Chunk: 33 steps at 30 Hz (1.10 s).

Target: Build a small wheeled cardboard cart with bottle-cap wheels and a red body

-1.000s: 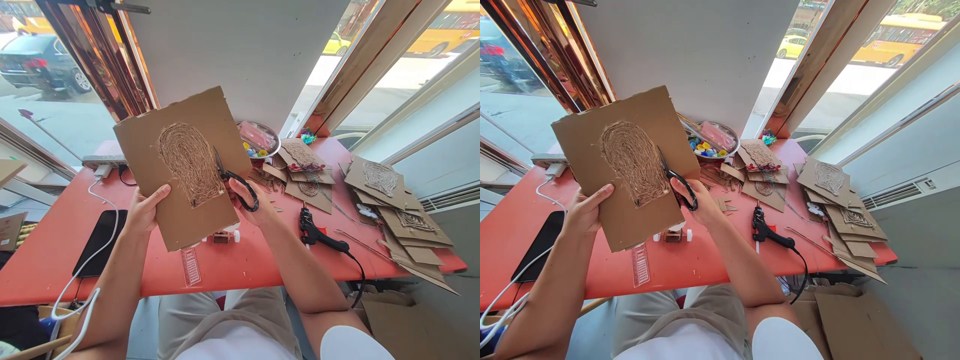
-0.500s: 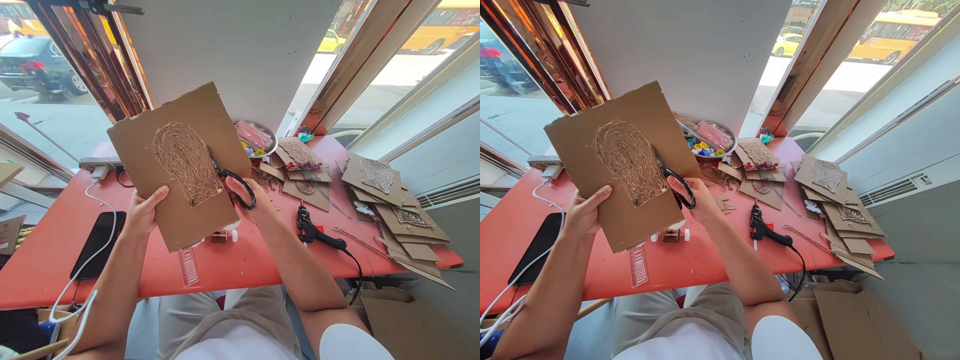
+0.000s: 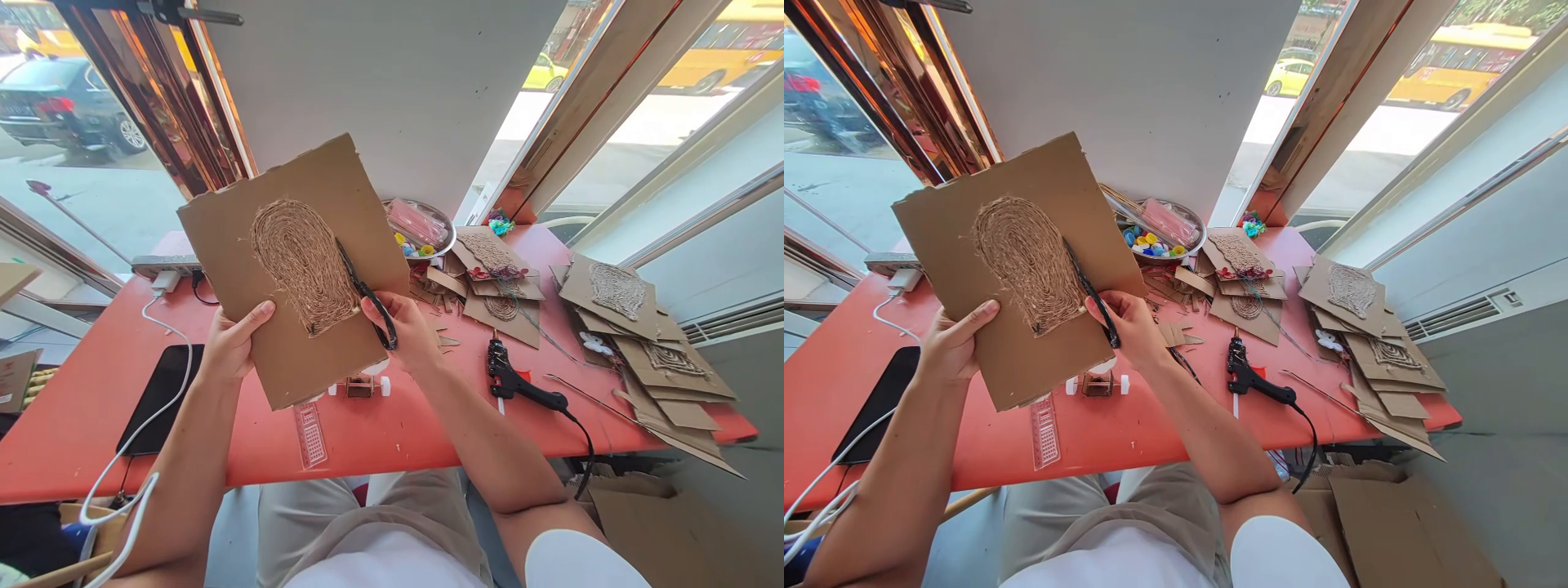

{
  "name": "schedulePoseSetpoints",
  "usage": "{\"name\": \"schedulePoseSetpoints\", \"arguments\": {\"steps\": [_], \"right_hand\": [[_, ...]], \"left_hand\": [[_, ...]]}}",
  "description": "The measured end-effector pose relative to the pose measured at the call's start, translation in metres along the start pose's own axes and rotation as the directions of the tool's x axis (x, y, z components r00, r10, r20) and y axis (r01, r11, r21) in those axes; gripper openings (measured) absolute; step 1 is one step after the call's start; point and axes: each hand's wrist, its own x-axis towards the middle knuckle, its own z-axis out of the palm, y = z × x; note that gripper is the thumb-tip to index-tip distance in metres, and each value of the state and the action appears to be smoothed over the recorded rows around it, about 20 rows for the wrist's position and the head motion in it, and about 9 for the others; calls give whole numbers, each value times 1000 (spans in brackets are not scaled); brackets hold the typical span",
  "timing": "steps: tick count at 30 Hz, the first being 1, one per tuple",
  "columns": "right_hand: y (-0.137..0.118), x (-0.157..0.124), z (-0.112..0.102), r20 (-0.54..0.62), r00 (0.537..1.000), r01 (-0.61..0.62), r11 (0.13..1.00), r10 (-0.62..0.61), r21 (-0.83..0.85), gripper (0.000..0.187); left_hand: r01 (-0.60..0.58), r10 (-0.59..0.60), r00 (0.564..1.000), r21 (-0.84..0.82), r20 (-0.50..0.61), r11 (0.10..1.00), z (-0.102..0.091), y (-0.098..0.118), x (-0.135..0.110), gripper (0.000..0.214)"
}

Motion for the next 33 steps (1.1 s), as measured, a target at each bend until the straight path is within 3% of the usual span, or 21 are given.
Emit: {"name": "schedulePoseSetpoints", "arguments": {"steps": [5,12,19,24,30,33], "right_hand": [[-1,-1,-6,54,997,-54,998,55,-29,85],[-4,-2,-9,23,998,-55,994,57,-97,89],[0,-1,-4,10,999,38,996,-37,-87,78],[7,1,-6,49,995,88,994,-85,-67,83],[10,9,-11,128,992,22,1000,-23,15,81],[10,12,-14,137,991,-5,1000,9,-26,81]], "left_hand": [[0,0,1000,-10,-7,1000,2,0,-1,72],[-8,8,1000,-20,1,1000,0,-4,-1,71],[-38,38,999,-33,20,999,0,-2,0,75],[-24,25,999,-47,23,999,-4,1,4,74],[84,-78,995,-77,68,993,-12,-3,14,79],[75,-68,994,-76,91,994,-11,-5,15,81]]}}
